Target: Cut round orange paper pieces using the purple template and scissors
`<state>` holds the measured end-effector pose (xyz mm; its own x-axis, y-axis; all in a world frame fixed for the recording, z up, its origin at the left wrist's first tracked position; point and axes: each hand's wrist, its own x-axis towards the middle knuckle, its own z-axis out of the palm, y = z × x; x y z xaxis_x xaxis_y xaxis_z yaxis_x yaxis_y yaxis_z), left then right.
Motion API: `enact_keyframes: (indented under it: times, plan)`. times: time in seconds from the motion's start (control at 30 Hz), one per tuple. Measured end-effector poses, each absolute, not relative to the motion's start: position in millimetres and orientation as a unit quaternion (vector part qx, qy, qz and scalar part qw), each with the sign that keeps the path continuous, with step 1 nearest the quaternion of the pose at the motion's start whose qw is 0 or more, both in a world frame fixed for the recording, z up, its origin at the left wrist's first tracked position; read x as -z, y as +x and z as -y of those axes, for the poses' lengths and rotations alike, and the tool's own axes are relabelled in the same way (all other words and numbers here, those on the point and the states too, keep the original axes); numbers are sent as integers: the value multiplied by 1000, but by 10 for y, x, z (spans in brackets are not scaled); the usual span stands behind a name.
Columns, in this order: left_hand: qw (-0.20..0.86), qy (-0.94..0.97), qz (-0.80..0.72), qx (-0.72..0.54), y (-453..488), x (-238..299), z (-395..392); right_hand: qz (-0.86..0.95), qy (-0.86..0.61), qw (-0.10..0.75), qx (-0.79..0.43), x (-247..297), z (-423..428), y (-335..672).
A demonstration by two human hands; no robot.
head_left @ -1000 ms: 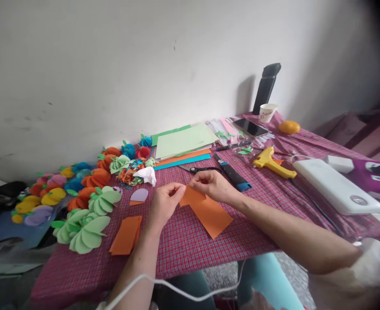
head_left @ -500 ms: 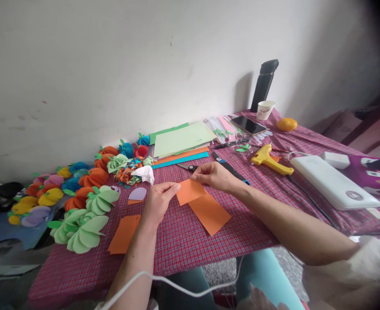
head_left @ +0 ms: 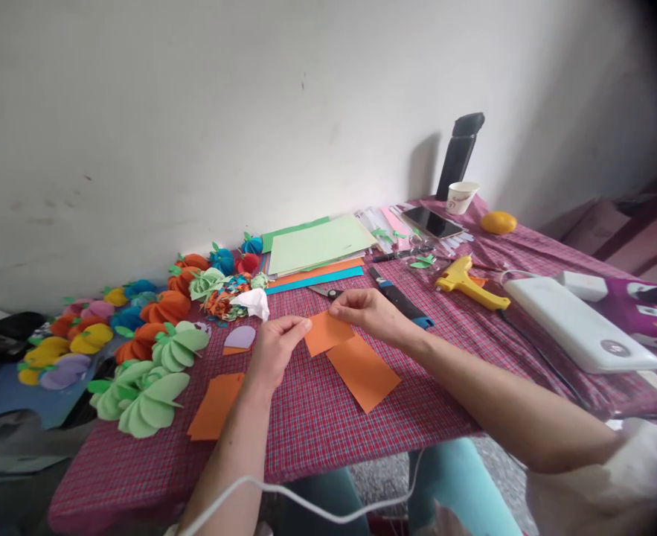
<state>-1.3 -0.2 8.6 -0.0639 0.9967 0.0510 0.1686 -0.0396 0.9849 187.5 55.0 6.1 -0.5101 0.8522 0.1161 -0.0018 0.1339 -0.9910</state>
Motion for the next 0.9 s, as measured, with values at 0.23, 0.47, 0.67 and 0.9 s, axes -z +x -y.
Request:
enact_keyframes:
  times: [0.23,0.47,0.67,0.9]
  plan:
    - [435,572,-532,-449,96,-116,32,705,-332,354,-516,-47,-491,1853]
    - [355,634,-563,-394,116,-99,52,725,-339,322,-505,-38,-469,1842]
    - [381,611,-535,-442,-38,-115,3,659,-386,366,-532,-192,-611,2025]
    - [300,631,-561,-443,34,-144,19,708,-373,303,-518,-252,-578,2054]
